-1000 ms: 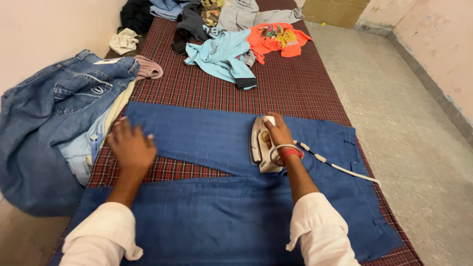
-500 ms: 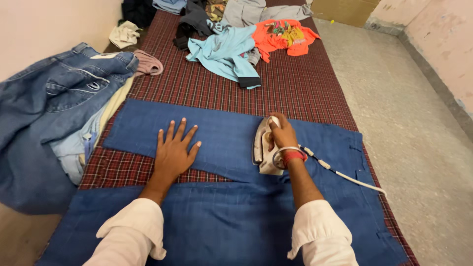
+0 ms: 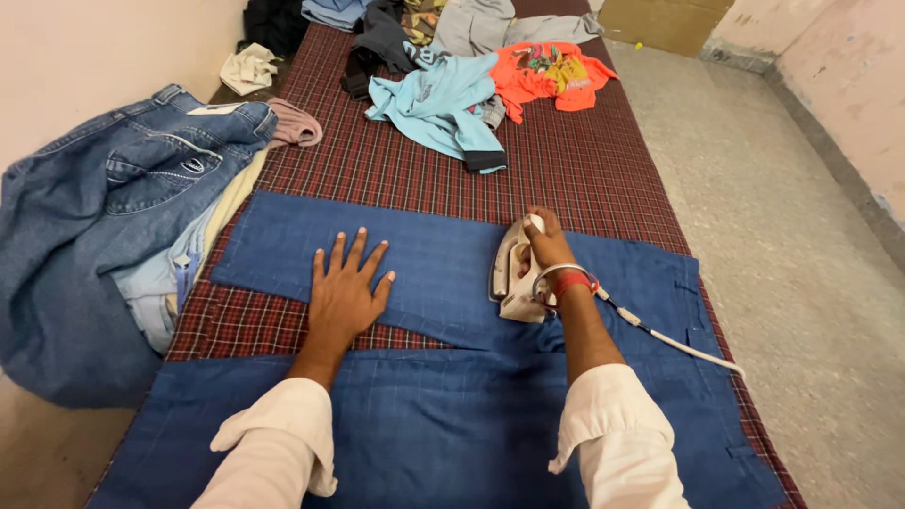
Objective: The person lays a pair of blue trousers flat on a bed and smooths the fabric with their hands. They then use an electric iron to press the trousers, moving the iron back and forth along the legs to remove wrinkles.
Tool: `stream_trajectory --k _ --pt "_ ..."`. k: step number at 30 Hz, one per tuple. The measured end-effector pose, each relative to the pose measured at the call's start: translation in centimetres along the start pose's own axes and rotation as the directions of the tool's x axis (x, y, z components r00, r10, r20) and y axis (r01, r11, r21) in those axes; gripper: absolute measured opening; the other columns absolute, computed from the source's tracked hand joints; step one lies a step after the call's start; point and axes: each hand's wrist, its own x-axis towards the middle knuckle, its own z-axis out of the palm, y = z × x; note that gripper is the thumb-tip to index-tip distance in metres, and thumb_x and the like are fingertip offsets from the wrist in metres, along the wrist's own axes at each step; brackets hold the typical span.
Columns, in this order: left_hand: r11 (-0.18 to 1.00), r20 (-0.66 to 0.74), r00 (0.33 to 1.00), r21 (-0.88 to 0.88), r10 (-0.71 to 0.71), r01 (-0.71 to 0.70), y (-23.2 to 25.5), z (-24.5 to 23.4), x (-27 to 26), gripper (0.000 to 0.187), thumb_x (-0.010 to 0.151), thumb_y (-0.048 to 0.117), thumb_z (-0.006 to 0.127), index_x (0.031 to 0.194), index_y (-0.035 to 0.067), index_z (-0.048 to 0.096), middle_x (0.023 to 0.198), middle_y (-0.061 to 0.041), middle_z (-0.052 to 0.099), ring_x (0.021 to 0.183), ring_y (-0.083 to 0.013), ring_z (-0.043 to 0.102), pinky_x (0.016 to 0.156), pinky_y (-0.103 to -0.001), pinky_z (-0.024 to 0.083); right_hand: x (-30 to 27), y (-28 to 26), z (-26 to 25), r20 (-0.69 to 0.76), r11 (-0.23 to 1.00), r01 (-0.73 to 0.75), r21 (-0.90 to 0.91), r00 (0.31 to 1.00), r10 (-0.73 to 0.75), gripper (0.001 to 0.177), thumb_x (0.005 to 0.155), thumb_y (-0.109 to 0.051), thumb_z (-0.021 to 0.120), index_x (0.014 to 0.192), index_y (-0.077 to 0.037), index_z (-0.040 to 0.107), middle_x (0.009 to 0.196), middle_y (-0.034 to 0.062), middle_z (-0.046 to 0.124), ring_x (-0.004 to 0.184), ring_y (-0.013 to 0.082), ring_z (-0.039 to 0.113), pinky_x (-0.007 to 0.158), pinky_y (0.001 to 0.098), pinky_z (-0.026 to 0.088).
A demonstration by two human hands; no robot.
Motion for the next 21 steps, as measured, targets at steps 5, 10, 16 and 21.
stream_trajectory --k 5,10,16,21 --pt "1.000 0.009 1.000 -0.003 0.005 -0.005 -0.2 0.4 -0.1 0.058 0.097 0.051 0.049 0.148 0.024 0.055 0.160 -0.014 0.041 0.148 -0.0404 0.034 0.117 -0.065 0.022 -3.0 -0.4 0.8 -0.010 0.997 -0.069 0.043 0.998 0.069 0.041 0.102 -0.024 0.055 0.140 -0.021 0.042 0.056 0.0098 0.052 0.040 0.0230 0.054 0.040 0.0425 0.048" --pt "1.000 0.024 1.000 -0.022 -0.003 0.004 -0.2 0.2 -0.1 0.059 0.097 0.052 0.048 0.148 0.023 0.055 0.160 -0.015 0.041 0.148 -0.0413 0.033 0.117 -0.065 0.021 -3.3 0.5 1.0 -0.034 0.997 0.033 0.069 0.999 -0.031 0.035 0.103 -0.023 0.054 0.136 -0.016 0.046 0.062 0.0091 0.055 0.039 0.0213 0.052 0.037 0.0410 0.048" --pt "1.000 0.024 1.000 -0.030 0.003 -0.002 0.0 -0.2 0.0 0.057 0.098 0.050 0.048 0.147 0.022 0.056 0.160 -0.015 0.042 0.149 -0.0419 0.034 0.118 -0.065 0.021 -0.5 1.5 0.5 -0.103 0.991 0.127 0.045 0.987 -0.122 0.032 0.102 -0.021 0.055 0.132 -0.011 0.050 0.072 0.0114 0.057 0.041 0.0185 0.053 0.036 0.0389 0.050" --pt "0.999 0.021 1.000 -0.032 0.007 -0.006 0.1 -0.6 0.0 0.058 0.097 0.049 0.050 0.147 0.021 0.057 0.160 -0.016 0.043 0.148 -0.0418 0.034 0.118 -0.065 0.022 1.9 1.8 0.5 -0.142 0.985 0.162 0.056 0.978 -0.153 0.031 0.102 -0.020 0.057 0.131 -0.009 0.050 0.083 0.0103 0.060 0.044 0.0168 0.055 0.036 0.0382 0.051"
